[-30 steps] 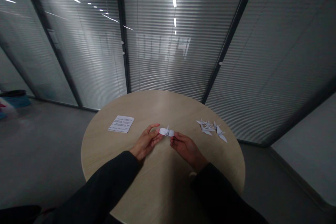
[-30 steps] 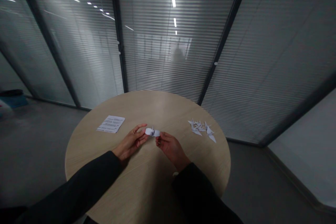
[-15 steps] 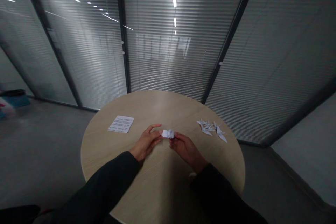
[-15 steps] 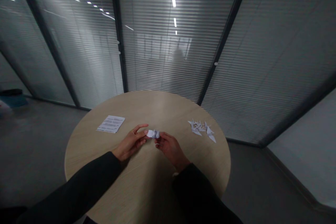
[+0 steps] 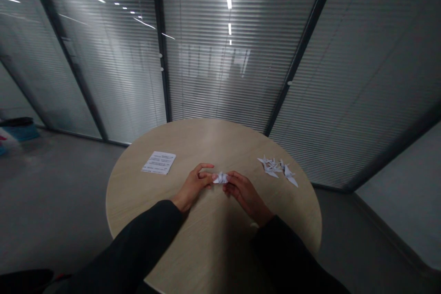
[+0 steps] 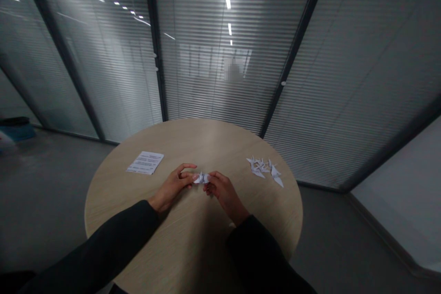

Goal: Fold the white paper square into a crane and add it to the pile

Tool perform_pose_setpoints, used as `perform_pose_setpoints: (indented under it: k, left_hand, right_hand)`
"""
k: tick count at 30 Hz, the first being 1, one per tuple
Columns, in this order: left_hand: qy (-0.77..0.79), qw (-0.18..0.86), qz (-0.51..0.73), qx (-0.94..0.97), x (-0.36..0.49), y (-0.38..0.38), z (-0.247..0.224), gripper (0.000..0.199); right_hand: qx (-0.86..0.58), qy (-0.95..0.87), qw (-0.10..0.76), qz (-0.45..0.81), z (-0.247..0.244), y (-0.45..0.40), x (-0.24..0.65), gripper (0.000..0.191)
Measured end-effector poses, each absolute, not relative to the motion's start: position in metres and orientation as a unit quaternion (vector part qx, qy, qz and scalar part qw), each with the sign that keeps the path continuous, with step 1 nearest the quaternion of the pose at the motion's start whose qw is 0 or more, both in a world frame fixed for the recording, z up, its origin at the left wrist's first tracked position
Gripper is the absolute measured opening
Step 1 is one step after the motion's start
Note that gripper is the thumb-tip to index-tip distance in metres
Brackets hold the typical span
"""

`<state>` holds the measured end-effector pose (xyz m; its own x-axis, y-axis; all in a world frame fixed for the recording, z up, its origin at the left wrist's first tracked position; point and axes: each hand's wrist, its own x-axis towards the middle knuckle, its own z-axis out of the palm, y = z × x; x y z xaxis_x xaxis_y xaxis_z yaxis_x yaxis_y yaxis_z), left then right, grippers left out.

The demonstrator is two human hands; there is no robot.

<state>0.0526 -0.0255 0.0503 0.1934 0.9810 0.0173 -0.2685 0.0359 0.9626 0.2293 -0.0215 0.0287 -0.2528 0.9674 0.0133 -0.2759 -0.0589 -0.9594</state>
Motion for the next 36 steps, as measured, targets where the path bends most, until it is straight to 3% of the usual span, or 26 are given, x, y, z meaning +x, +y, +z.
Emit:
perform_pose_setpoints:
  k: [4,13,24,36]
  left_hand:
    - [0.374,0.619,0.521,0.453,0.051,-0.024,0.048,0.041]
    - [0.301,0.745,0.512,0.304,0.053,-0.023,0.043,0.026]
    - [0.299,0.752,0.531,0.250,0.049,-0.019,0.045,0.022]
    - [0.312,0.720,0.567,0.250,0.046,-0.013,0.041,0.013]
  right_hand:
    - [-0.335,-0.470,0.469,0.669,0.030,-0.022,0.232,0.022]
    - [-0.277,-0.376,0.472,0.747,0.029,-0.022,0.231,0.023]
    - [-0.253,-0.322,0.504,0.760,0.029,-0.018,0.233,0.008]
    - [-0.296,-0.361,0.512,0.721,0.028,-0.017,0.237,0.020]
